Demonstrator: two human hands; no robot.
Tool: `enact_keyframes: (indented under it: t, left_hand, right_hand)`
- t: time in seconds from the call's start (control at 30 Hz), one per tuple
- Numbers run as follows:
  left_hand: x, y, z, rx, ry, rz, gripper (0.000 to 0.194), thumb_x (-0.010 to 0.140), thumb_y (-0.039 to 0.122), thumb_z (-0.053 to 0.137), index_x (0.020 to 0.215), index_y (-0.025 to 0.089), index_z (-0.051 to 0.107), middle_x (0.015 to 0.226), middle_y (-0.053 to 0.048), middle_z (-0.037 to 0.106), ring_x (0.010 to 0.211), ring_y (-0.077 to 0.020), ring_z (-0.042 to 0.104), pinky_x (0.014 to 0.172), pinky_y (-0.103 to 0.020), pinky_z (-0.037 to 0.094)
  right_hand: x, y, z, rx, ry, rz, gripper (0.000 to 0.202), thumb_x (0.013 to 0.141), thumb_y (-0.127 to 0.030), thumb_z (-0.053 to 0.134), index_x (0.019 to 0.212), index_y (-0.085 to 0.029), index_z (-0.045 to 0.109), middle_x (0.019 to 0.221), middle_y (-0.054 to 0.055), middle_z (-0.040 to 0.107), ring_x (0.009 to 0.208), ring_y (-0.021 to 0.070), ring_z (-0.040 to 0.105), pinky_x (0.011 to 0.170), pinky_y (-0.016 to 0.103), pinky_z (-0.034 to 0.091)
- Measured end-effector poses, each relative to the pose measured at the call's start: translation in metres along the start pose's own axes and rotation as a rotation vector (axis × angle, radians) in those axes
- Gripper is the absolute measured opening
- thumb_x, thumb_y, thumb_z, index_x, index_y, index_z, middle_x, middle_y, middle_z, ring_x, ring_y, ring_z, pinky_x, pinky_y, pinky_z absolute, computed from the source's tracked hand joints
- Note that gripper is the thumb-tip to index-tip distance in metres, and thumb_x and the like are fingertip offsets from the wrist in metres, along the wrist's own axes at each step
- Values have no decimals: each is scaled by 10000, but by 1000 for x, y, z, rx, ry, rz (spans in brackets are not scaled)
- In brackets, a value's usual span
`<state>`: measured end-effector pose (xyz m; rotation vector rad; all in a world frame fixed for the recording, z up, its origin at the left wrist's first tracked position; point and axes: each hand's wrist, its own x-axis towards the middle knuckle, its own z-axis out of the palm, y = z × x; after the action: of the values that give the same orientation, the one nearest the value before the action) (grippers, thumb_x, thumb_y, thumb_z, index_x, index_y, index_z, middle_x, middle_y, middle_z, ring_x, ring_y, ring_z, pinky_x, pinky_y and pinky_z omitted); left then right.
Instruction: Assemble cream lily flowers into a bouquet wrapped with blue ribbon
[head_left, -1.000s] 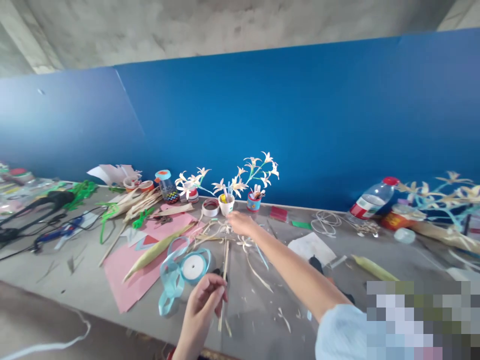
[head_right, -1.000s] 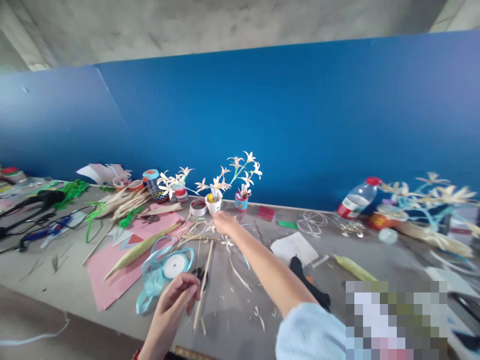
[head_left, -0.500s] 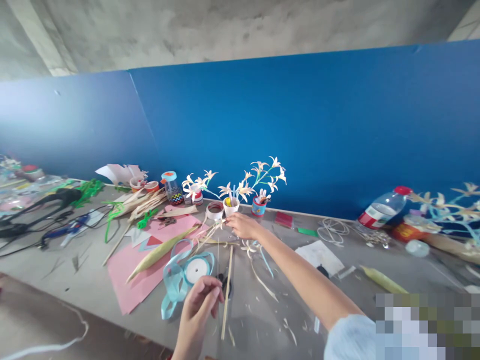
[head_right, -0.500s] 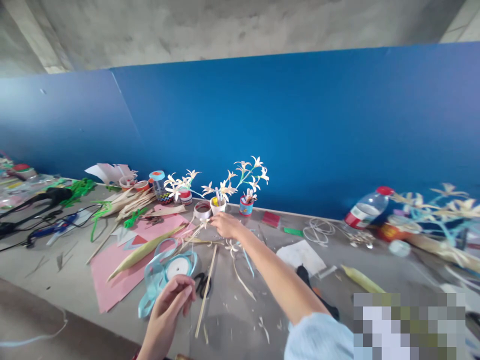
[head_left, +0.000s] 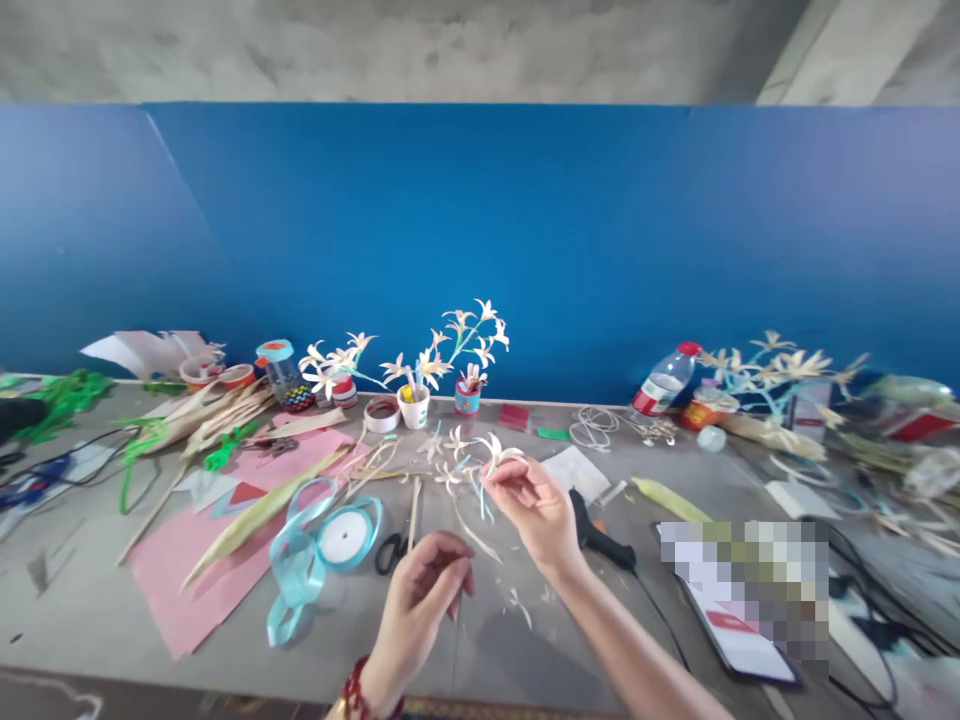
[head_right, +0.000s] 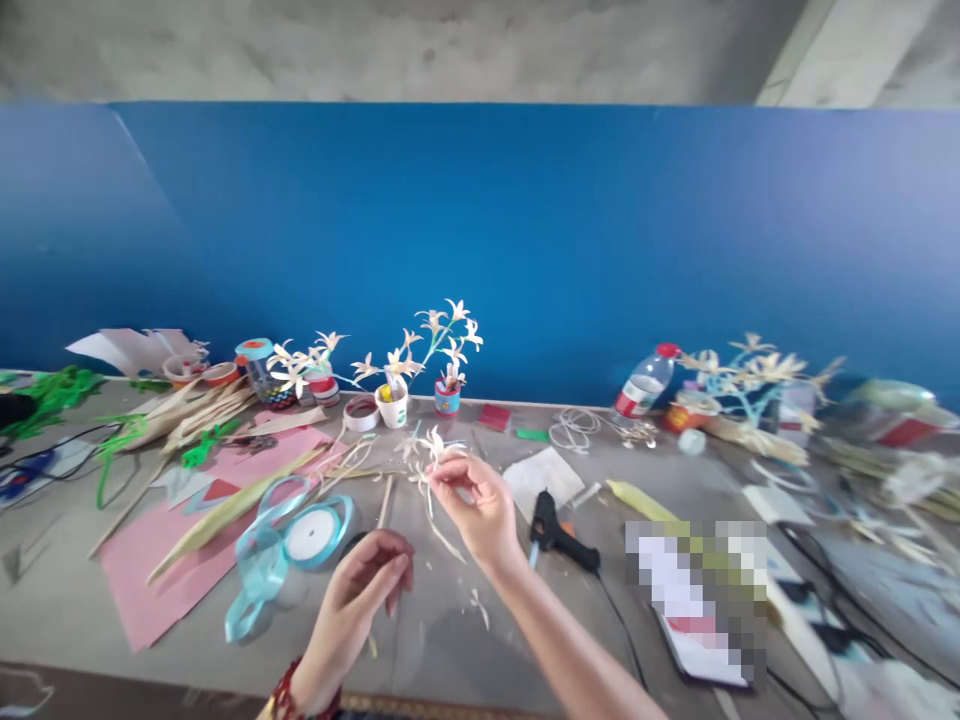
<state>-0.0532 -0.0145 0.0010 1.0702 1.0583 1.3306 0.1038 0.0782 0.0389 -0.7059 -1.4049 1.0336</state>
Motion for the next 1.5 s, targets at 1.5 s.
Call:
enact_keyframes:
  t: [1.5]
  left_hand:
    - [25,34,45,-24,-104,0,298,858,420,693,825,126,660,589,-6,637,404,-37,365,399,-171,264]
  right_hand:
    - [-36,-9,-10,-6,127,-86,152,864,-235,724,971,-242,616,898,33,727,821,213,733,755,338,583]
